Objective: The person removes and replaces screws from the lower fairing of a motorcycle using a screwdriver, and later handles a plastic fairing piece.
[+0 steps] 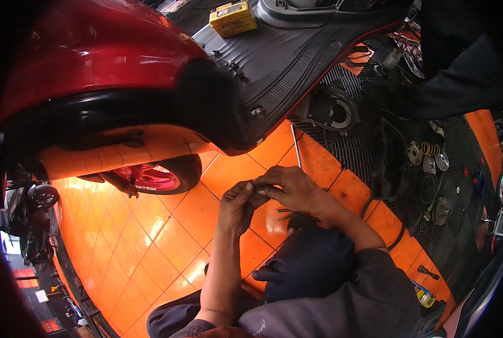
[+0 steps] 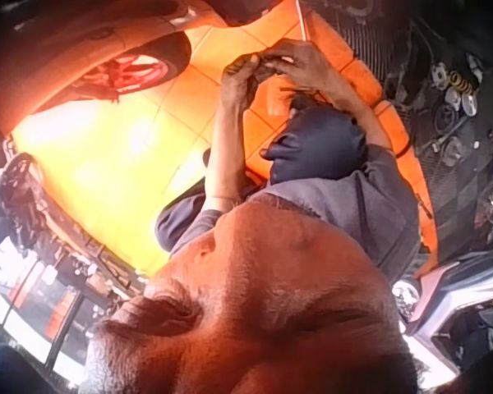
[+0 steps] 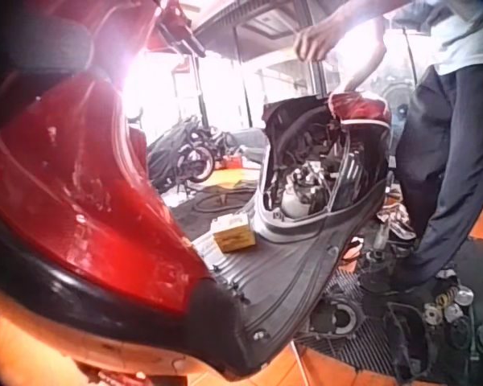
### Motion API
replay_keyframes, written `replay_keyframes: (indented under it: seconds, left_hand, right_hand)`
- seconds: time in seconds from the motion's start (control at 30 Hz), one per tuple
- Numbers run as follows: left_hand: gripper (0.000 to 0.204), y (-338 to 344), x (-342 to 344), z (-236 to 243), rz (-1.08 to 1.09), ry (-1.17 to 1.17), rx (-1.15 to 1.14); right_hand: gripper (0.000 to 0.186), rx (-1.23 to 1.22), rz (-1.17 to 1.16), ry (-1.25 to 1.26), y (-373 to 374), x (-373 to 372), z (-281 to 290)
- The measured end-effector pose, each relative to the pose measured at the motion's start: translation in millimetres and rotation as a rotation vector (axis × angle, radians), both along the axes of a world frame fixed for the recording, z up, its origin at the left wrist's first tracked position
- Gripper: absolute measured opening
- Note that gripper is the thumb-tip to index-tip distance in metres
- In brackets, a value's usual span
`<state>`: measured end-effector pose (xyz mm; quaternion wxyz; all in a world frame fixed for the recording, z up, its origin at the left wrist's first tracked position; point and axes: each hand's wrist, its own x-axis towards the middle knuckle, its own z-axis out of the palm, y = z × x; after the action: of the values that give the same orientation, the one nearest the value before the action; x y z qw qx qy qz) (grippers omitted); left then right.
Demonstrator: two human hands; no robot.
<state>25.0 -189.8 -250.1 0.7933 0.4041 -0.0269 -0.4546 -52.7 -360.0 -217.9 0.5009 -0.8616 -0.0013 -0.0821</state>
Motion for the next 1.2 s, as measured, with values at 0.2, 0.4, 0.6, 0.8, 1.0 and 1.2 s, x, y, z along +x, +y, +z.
replay_keyframes:
  seconds: [0.2, 0.4, 0.6, 0.8, 1.0, 1.2]
  left_hand:
    - [0.022, 3, 1, -8, 0.013, 0.032, -0.034]
    - [0.022, 3, 1, -12, 0.071, 0.074, -0.054]
    - [0.02, 3, 3, -23, 0.119, -0.076, 0.066]
    - [0.019, 1, 1, -29, 0.119, -0.125, 0.048]
    - [0.021, 4, 6, -36, 0.106, -0.099, -0.034]
    - [0.023, -1, 3, -24, 0.175, -0.161, 0.005]
  right_hand:
    - [0.02, 0.171, -0.024, 0.054, 6, 7, -11]
    - [0.018, 0.267, -0.116, 0.003, 17, 10, -23]
    - [0.019, 0.132, -0.156, 0.064, 24, 12, -23]
    - [0.019, 0.092, -0.122, -0.037, 23, 13, -30]
    - [0.015, 0.272, -0.143, 0.005, 26, 15, -27]
    - [0.014, 0.328, -0.212, -0.001, 26, 15, -30]
